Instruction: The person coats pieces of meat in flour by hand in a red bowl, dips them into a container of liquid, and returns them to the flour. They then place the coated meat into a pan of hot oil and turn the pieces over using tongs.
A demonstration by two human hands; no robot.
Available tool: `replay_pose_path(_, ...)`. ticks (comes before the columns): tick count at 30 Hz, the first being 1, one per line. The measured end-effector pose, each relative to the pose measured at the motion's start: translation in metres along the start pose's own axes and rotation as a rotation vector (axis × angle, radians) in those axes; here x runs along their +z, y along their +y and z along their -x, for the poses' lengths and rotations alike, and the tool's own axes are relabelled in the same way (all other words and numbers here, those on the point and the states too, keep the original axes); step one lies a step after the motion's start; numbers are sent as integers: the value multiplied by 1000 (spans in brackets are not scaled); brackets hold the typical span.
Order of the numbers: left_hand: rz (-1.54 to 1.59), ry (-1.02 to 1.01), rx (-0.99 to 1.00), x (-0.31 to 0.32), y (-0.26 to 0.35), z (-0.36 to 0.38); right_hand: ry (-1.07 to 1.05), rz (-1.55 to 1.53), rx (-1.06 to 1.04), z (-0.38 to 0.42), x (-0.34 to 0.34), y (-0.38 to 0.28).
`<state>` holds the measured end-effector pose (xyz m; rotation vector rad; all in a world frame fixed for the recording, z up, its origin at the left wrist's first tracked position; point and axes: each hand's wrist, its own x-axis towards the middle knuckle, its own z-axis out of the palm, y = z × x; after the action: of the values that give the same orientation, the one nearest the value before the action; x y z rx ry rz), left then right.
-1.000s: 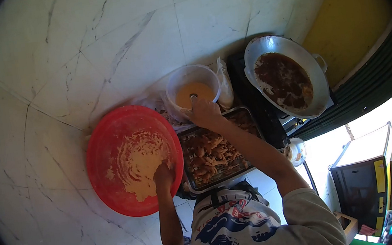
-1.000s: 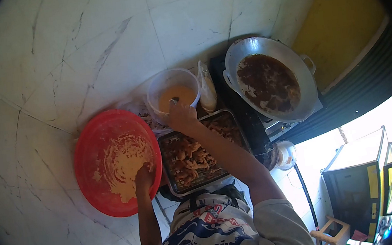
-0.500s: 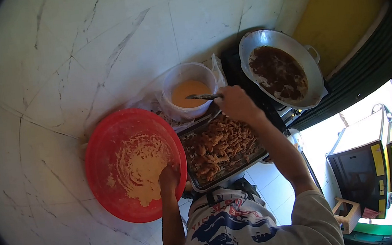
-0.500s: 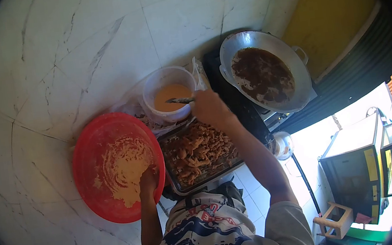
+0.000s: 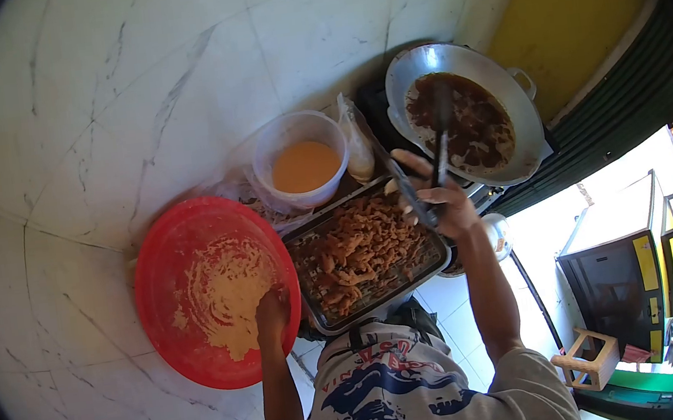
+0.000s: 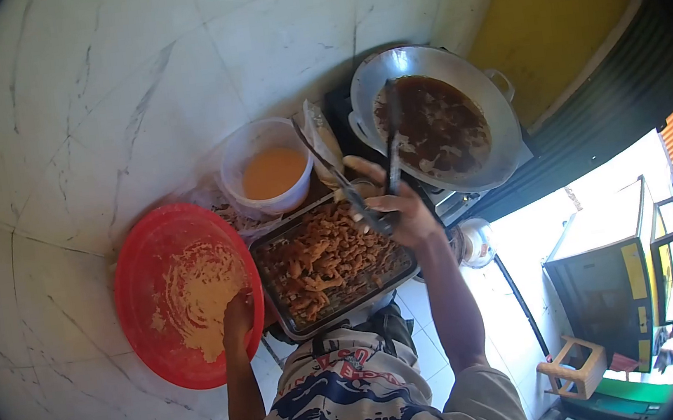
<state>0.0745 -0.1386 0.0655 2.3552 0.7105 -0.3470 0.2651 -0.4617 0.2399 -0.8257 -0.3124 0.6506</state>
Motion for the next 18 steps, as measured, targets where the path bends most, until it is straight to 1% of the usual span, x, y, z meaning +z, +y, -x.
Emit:
replay_pose_path(2,63,11,-16,1,-1,-2,-67,-147,64,0,5,3)
replay_pose_path(3,78,49,-9,0,1,0,-101,-222,96,1,6,1)
replay_pose_path(5,109,125,9,-1,5,2,-146,-189,123,7,5,-11)
replay_pose_path(8,320,166,-36,-1,13,5,-184,-60,113,19,1,-42)
replay_pose_path(11,508,205,3,-5,39,14,-207,224,183,28,-24,-94)
replay_pose_path(14,467,208,-19,-6,46,14,14,681,220,36,-46,-149)
replay_pose_path(16,512,233,59,-4,43,15,314,1101,320,32,-44,-180)
replay_pose_path(17,515,232,57,-3,42,15,472,1305,366,29,-47,-193)
replay_pose_path(18,518,230,55,-3,41,14,457,1524,307,29,-63,-202)
